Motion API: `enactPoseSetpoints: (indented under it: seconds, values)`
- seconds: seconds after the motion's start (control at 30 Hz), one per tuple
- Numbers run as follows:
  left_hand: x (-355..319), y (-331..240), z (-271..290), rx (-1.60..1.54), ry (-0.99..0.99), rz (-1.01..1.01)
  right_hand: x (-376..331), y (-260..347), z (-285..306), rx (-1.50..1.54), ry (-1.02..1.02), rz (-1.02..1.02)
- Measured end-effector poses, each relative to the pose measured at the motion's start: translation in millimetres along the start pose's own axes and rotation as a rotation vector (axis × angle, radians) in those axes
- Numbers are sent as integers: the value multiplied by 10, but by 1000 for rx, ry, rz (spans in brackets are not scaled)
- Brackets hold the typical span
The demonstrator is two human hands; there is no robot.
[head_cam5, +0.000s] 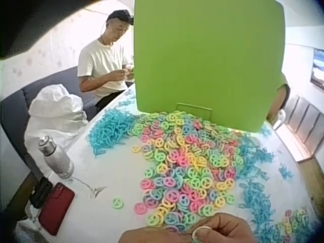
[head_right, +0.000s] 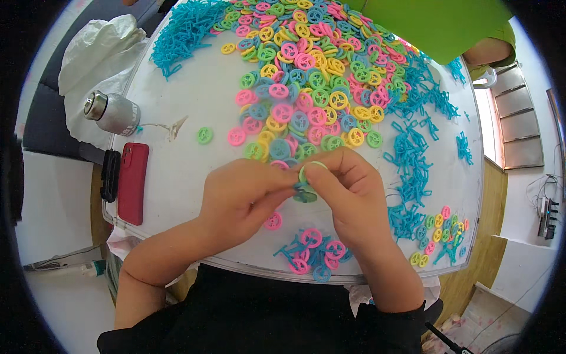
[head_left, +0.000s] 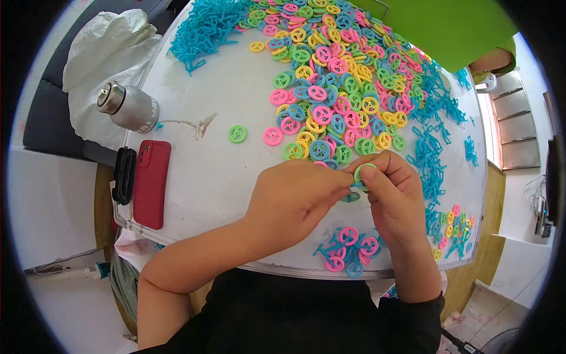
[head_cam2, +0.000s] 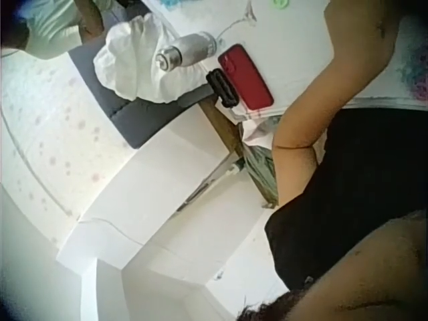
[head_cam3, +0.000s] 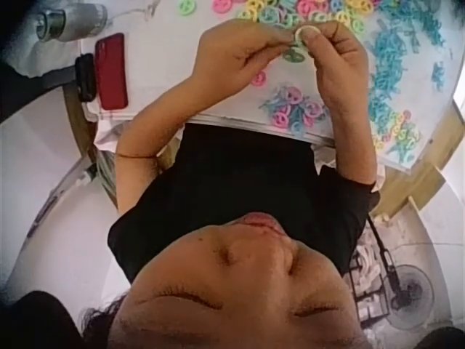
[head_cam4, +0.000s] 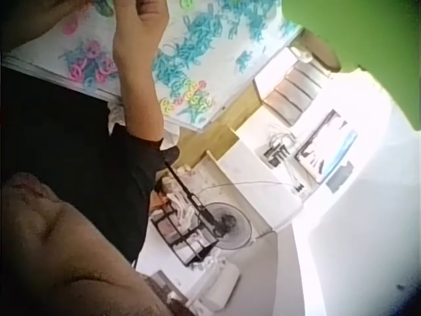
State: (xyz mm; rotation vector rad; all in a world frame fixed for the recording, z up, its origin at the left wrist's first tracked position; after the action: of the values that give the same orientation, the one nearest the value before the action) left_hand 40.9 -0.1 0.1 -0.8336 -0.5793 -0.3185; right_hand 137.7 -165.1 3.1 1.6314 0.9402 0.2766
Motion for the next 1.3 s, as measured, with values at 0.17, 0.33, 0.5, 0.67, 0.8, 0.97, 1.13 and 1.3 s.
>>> enactPoseSetpoints:
  seconds: [0.17, 0.33, 0.5, 0.67, 0.8, 0.97, 1.13, 1.3]
  values:
    - [20, -76, -23, 59, -117, 32, -21, 10, -32, -5, -35, 22]
    - [20, 18, 6, 47, -96, -158, -47, 48, -95, -102, -107, 92]
    - [-6, -12, 85, -278, -77, 233, -84, 55, -97, -254, -61, 268]
    - [-69, -7, 37, -539, -156, 326, -100, 51, -25, -312, 20, 215]
    - [-120, -9, -32, -747, -250, 457, -86, 13, 39, -492, 26, 364]
    - [-96, -26, -29, -609, -247, 387, -101, 125, -51, -1039, -63, 772]
    - [-32, -31, 57, -216, -135, 101, -106, 192, 61, 122, 190, -248]
    - [-5, -92, 37, -273, 288, 45, -172, 565, 418, -689, -348, 225]
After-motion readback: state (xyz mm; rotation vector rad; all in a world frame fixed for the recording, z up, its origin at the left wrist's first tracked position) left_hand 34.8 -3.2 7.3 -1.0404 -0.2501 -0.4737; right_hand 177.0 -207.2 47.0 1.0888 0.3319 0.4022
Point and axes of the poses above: each hand's wrist, its own x-axis towards the middle knuckle, its own z-axis out of the back of the hand, y = z × x, the point moved 1 cm from there along x, towards the middle knuckle, and after that the axes turned 10 degrees about -z, right-handed, at the moved point
